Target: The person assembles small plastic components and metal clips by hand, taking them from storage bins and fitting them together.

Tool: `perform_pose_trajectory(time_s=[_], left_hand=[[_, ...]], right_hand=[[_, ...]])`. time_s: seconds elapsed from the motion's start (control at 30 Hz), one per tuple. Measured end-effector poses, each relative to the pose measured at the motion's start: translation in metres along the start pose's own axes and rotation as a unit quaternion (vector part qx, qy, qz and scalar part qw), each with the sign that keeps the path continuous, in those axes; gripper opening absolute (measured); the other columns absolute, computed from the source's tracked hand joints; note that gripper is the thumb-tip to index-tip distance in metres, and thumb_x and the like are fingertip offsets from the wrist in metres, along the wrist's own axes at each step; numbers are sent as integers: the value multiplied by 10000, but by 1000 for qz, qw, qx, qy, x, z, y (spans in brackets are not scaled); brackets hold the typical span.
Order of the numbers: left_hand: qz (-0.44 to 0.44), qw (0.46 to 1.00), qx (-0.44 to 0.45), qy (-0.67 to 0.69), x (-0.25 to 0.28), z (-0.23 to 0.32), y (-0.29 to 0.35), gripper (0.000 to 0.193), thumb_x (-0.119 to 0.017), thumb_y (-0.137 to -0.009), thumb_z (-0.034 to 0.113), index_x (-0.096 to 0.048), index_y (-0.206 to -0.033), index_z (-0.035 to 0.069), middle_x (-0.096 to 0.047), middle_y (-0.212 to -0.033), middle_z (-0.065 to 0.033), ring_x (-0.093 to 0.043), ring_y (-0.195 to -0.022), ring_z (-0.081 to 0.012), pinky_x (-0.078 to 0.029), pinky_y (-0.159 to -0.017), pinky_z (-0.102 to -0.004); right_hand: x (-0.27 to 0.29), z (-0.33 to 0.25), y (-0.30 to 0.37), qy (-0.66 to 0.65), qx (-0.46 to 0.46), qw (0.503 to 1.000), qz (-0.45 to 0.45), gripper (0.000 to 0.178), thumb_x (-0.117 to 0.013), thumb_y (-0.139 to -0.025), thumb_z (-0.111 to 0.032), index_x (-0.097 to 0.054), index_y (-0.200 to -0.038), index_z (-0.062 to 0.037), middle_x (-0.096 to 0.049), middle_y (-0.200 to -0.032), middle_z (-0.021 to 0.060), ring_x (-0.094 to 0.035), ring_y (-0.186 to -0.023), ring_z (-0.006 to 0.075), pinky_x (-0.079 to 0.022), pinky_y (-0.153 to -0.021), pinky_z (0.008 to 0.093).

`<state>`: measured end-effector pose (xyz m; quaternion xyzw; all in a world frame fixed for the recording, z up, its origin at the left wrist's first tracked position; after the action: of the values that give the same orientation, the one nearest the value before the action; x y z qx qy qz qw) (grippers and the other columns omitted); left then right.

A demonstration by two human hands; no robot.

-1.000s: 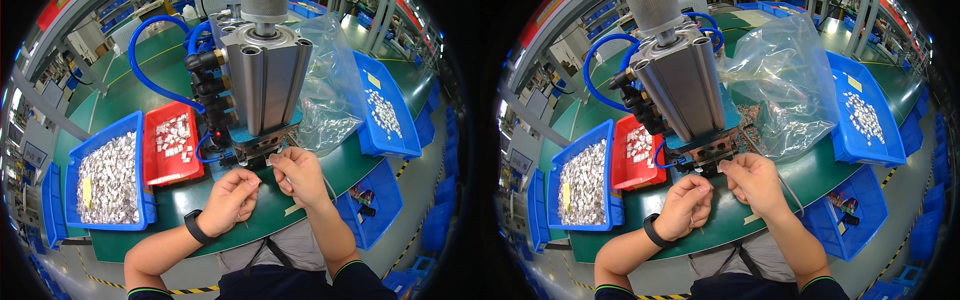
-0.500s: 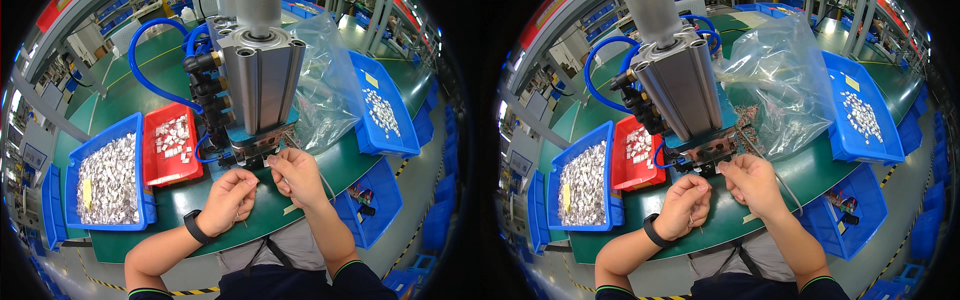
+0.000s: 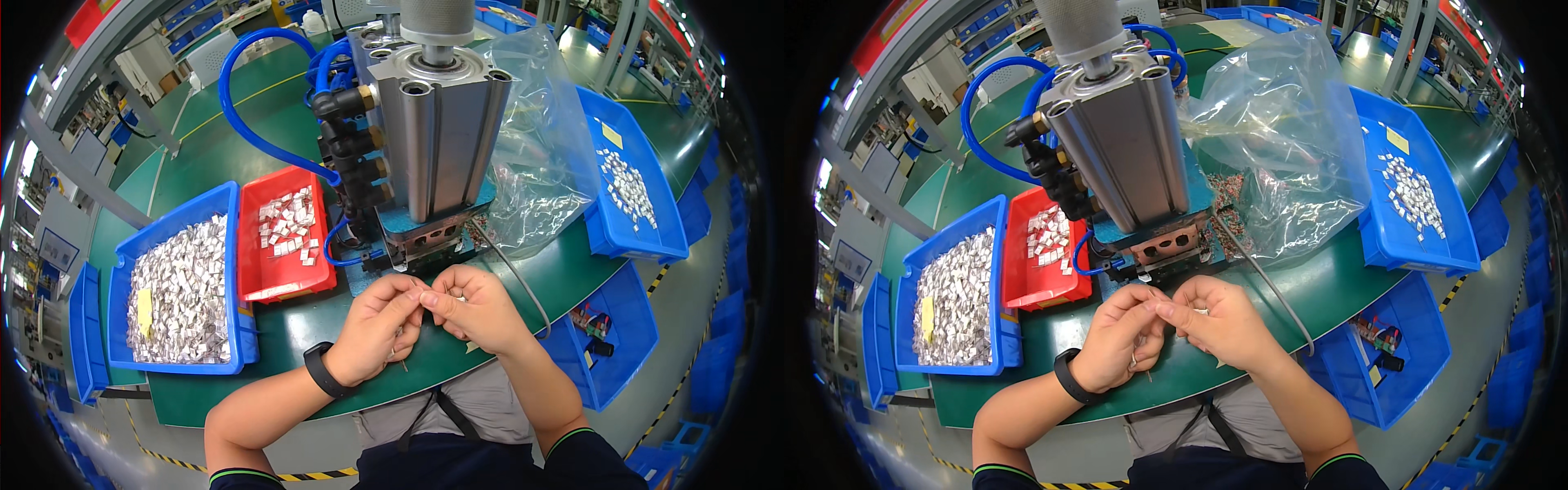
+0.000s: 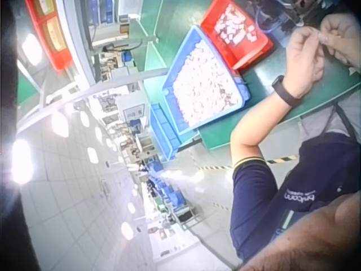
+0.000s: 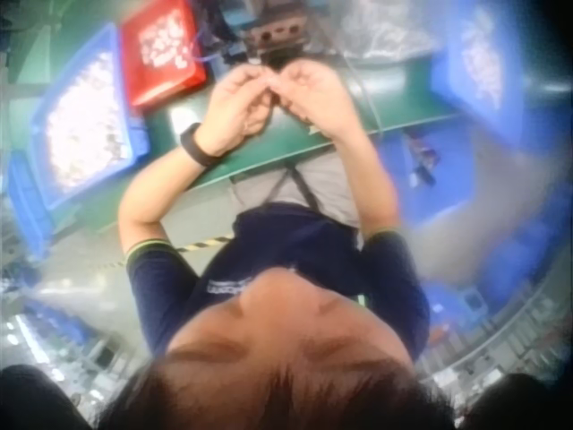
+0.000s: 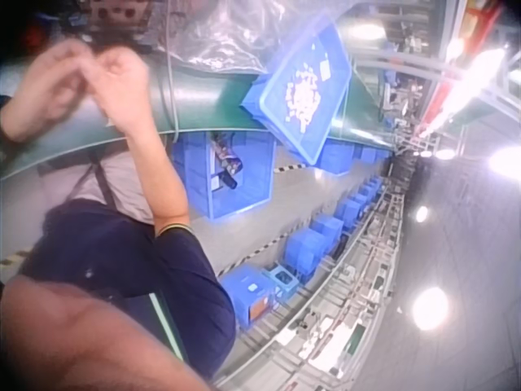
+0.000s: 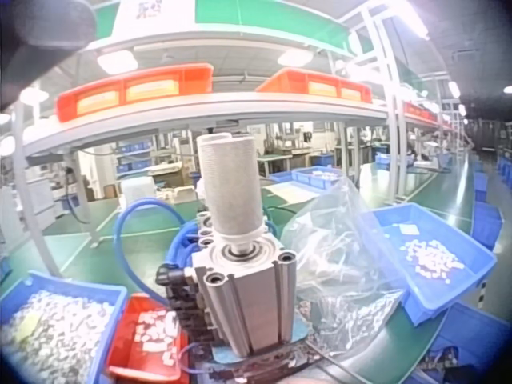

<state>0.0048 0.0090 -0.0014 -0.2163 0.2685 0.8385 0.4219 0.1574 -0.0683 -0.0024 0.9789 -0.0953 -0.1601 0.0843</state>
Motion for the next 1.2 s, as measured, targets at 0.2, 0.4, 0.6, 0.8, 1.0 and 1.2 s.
perform_pose_trajectory(time_s=[0.2,0.4,0.6,0.8,1.0,1.2], left_hand=[[-6,1000,-5,-9,1,1,-2,331,-349,-1005,330,-480,-1152,65,-534,-888,-90,-366,-452,-105,-258,-366,-222],[14,1000,-15,7,-5,3,0,357,-351,-1009,336,-422,-1218,55,-514,-889,-76,-367,-479,-85,-262,-379,-213],[0,999,-4,-37,-2,2,0,362,-347,-994,364,-398,-1215,82,-566,-990,-100,-347,-454,-100,-254,-376,-229],[8,995,-3,-99,-8,2,-3,372,-358,-984,367,-382,-1221,82,-575,-1026,-106,-333,-448,-92,-242,-370,-223],[-25,999,-4,-20,-2,2,0,290,-412,-985,300,-393,-1184,89,-572,-950,-86,-328,-425,-73,-230,-360,-211],[-5,999,-37,-15,-2,-2,1,196,-528,-959,128,-468,-1142,92,-532,-853,-35,-332,-431,-31,-210,-358,-198]], right_hand=[[8,-5,1,-235,-104,965,-48,159,-677,-854,-129,-546,-833,-42,-567,-638,29,-469,-441,55,-274,-331,186],[-3,-10,3,-73,-98,992,-21,147,-654,-858,-137,-589,-848,-5,-609,-671,70,-536,-477,103,-357,-365,198],[-31,-26,7,376,148,914,-34,176,-675,-832,-149,-643,-954,-26,-625,-669,91,-635,-570,182,-471,-516,296],[-33,-18,15,507,229,831,-8,160,-681,-789,-165,-634,-872,-37,-627,-734,148,-618,-632,327,-496,-561,374],[-13,-14,6,254,222,938,79,182,-668,-856,-153,-611,-853,20,-629,-698,73,-574,-527,138,-451,-457,280],[-4,-2,5,-93,-4,995,43,151,-653,-884,-126,-613,-882,20,-579,-639,31,-423,-434,29,-303,-373,179]])
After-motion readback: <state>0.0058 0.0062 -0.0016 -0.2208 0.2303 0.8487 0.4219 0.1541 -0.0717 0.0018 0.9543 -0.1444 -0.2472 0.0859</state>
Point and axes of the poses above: each hand's wrist, its own y-axis away from the middle knuckle, its own x-axis out of the back of the hand, z = x × y, the point moved 1 cm from there along -y, towards the middle knuckle
